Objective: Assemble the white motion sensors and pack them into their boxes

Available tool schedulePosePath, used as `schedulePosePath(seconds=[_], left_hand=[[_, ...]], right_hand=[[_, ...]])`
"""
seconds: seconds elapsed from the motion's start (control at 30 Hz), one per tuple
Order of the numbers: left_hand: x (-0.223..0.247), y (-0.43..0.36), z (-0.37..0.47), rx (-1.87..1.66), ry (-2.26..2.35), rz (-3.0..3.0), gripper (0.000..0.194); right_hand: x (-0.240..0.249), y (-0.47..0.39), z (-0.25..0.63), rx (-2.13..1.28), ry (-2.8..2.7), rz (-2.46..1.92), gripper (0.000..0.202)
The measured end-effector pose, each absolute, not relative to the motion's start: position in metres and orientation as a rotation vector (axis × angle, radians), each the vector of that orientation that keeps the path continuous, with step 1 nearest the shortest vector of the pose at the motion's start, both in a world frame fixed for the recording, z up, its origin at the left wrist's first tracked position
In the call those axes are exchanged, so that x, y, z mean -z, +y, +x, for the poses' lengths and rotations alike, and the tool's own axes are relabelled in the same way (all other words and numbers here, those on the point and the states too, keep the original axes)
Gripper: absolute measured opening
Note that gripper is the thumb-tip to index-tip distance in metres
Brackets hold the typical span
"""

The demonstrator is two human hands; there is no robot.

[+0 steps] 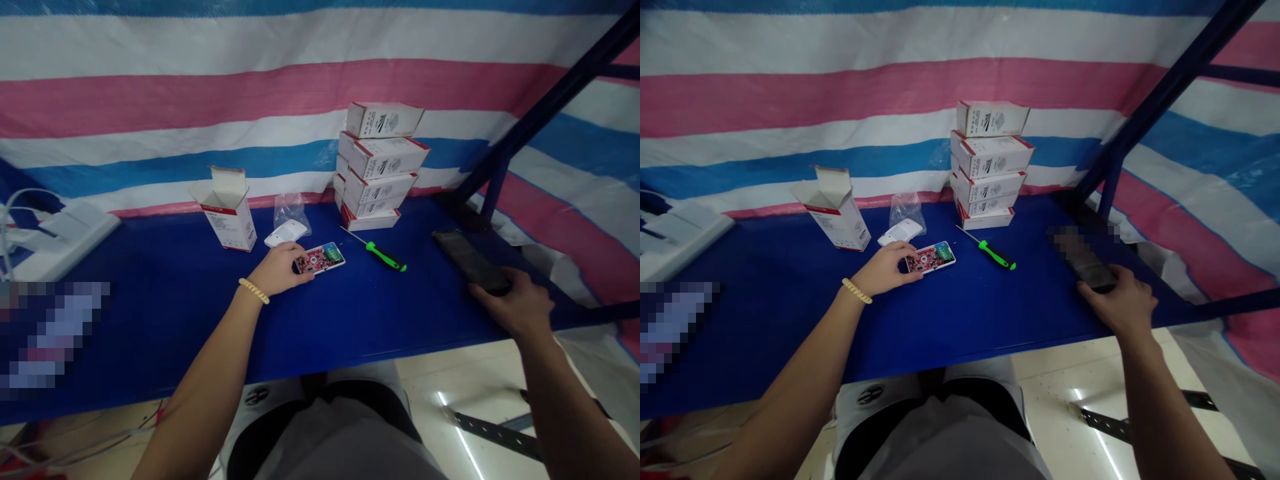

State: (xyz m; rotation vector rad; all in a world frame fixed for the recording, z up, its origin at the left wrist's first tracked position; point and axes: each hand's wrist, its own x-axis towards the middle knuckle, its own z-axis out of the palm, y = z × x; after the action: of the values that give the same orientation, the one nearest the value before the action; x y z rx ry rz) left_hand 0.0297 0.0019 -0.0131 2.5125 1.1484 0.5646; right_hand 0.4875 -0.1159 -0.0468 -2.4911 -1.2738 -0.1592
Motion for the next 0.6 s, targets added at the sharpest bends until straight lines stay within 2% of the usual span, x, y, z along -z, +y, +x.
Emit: schedulePosePath(seconds=[0.23,0.4,0.5,0.6], left_hand=[[0.012,0.001,0.03,-0.563,1.155,2.495,0.036],[0.012,0.0,0.03,-0.565,1.151,2.483,0.035],[0.012,0.0,0.03,-0.584,1.121,2.485,0.034],[0.012,0.0,0.03,-0.586,1.134,2.475,0.037]], right_hand=[[0.04,-0.112,0.481,0.053,-1.233,-2.42,0.086],[0.032,-0.104,0.454,0.084,-1.286,-2.535,0.091],[0.027,-0.098,0.439,0.238,-1.312,-2.512,0.094],[0.016,-0.088,0.417,0.454,-1.343,-2.247,0.087]])
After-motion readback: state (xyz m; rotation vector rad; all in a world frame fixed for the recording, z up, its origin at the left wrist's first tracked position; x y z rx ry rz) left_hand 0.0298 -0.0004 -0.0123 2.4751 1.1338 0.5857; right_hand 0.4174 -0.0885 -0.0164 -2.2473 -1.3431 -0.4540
